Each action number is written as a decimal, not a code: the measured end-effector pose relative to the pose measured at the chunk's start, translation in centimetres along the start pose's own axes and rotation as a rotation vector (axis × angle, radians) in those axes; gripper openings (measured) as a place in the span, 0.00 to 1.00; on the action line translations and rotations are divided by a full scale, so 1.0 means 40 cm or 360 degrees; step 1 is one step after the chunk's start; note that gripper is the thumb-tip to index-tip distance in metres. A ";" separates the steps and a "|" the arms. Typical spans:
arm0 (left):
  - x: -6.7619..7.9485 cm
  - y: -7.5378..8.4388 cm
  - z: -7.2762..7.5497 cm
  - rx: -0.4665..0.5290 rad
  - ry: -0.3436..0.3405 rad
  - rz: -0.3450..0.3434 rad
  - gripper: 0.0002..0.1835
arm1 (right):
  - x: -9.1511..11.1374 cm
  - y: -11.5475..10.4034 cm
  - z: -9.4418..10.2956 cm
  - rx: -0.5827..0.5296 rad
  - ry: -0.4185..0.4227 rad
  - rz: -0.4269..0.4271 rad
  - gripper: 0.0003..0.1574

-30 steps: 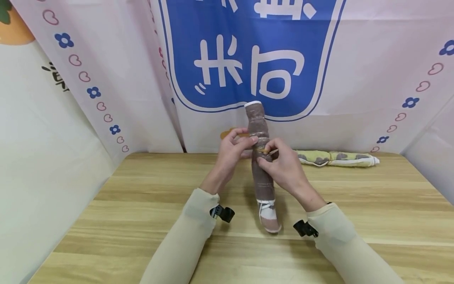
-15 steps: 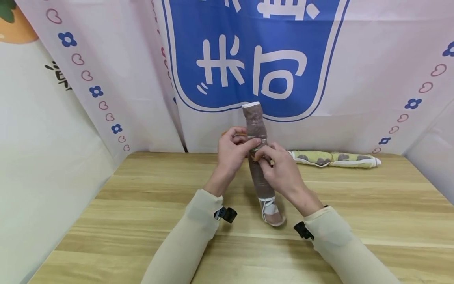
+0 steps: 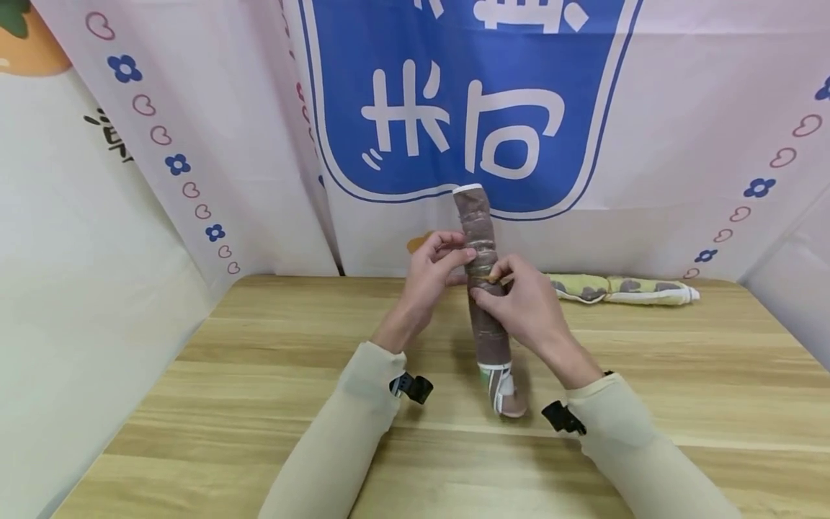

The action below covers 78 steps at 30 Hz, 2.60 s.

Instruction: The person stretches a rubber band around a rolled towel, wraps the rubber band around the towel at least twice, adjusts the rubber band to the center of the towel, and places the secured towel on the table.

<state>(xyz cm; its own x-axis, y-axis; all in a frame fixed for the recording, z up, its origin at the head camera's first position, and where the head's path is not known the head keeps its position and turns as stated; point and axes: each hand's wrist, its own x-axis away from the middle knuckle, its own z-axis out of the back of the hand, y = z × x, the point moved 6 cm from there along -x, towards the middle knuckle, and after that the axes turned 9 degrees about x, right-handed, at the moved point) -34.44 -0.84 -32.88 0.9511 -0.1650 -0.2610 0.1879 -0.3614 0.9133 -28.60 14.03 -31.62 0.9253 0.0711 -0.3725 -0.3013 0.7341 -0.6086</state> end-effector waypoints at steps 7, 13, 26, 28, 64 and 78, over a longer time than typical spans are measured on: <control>-0.006 -0.003 0.016 0.0051 0.0066 0.0021 0.13 | -0.007 0.000 -0.007 -0.0310 -0.0174 0.0110 0.12; 0.000 0.006 0.018 -0.0066 0.0163 -0.0068 0.13 | 0.002 -0.026 -0.009 -0.0117 -0.0061 0.0388 0.12; 0.026 0.034 0.003 -0.0520 0.0287 -0.0294 0.17 | 0.009 -0.022 -0.022 0.0359 -0.0092 0.0138 0.22; 0.023 0.028 0.003 -0.0425 0.0262 -0.0258 0.18 | 0.008 -0.021 -0.019 0.0370 -0.0057 0.0129 0.24; 0.000 -0.008 -0.002 -0.0021 0.0031 -0.0024 0.06 | -0.001 -0.013 0.009 0.0222 0.0023 0.0210 0.13; 0.008 -0.013 0.002 -0.0069 0.0064 0.0057 0.14 | 0.011 -0.031 -0.006 0.0225 -0.0082 0.0473 0.12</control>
<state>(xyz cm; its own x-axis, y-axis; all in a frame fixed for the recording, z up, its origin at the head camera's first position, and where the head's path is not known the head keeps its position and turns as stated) -34.26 -0.80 -33.45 0.9665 -0.1396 -0.2156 0.1629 -0.3159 0.9347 -27.89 12.97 -31.19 0.8131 0.3274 -0.4813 -0.5283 0.7622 -0.3741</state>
